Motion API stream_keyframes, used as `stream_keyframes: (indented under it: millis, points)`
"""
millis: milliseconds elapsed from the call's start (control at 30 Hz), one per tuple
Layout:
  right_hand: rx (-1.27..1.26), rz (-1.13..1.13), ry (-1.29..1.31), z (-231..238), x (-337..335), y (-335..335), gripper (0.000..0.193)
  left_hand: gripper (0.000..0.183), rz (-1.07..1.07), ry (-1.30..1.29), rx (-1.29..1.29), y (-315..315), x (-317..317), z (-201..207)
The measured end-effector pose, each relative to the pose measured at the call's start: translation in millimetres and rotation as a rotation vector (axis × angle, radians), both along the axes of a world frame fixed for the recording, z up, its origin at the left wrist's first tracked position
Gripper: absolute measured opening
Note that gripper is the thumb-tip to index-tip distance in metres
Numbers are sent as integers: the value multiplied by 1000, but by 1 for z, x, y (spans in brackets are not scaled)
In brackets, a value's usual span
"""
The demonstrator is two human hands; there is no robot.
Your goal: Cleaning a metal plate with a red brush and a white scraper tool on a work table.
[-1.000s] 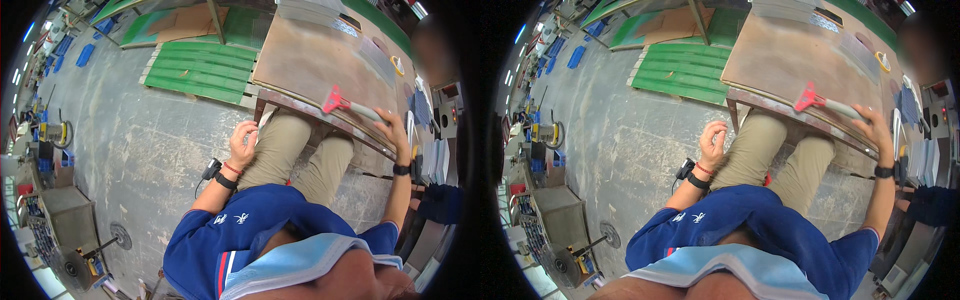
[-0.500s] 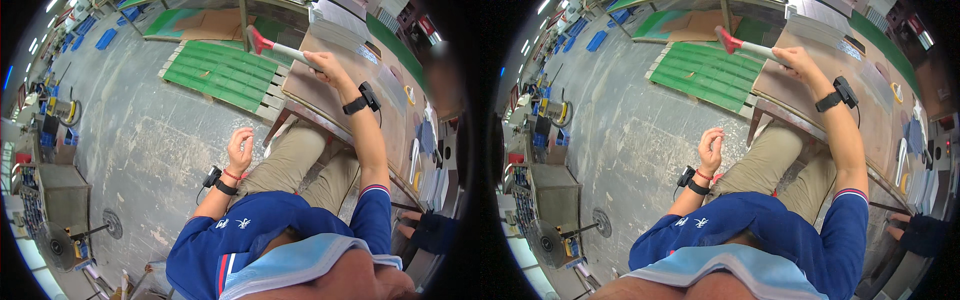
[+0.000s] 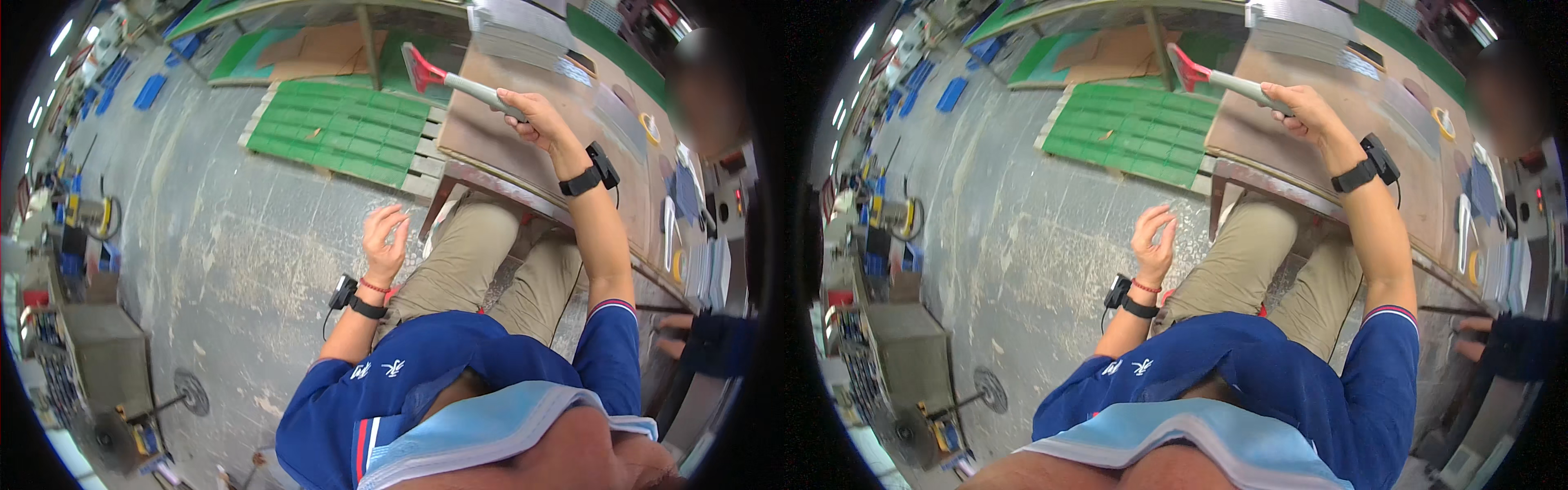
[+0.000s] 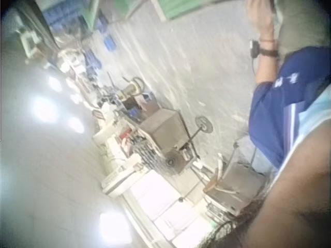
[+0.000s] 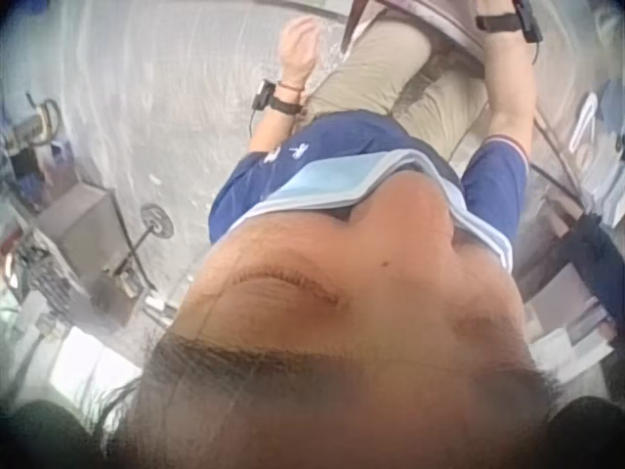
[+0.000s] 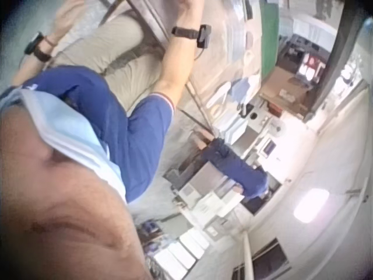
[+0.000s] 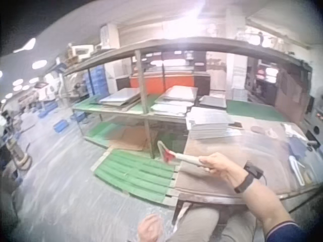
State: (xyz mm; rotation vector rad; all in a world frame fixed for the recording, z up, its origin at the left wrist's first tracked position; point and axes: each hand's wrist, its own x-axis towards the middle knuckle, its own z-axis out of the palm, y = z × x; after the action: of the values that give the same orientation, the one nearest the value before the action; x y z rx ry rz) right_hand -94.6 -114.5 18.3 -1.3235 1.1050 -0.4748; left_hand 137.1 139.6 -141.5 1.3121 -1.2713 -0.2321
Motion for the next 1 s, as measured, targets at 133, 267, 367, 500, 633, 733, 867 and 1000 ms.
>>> stream_keyframes:
  millis: [133,267,367,500,633,733,867,1000]
  points:
    - [-309,-282,-93,-1,-85,32,32,11,83,-242,-44,-4,37,-4]
    - [-698,-628,313,-23,-214,89,39,14,360,-296,-44,-23,88,29]
    - [-756,-838,737,-45,-310,145,45,18,415,-479,-154,-62,122,73]
    - [-808,-1045,1119,-78,-349,183,49,18,608,-695,-350,-129,115,155]
    - [-663,-1022,1249,-72,-330,189,52,14,694,-791,-595,-204,60,224]
    - [-838,-986,1399,-82,-343,198,49,19,576,-1016,-516,-258,-8,244]
    - [-1027,-1066,1245,-75,-347,227,39,35,283,-1043,-407,-319,-77,225]
    - [-1002,-1111,1274,-78,-355,276,29,59,169,-1191,-307,-370,-108,186]
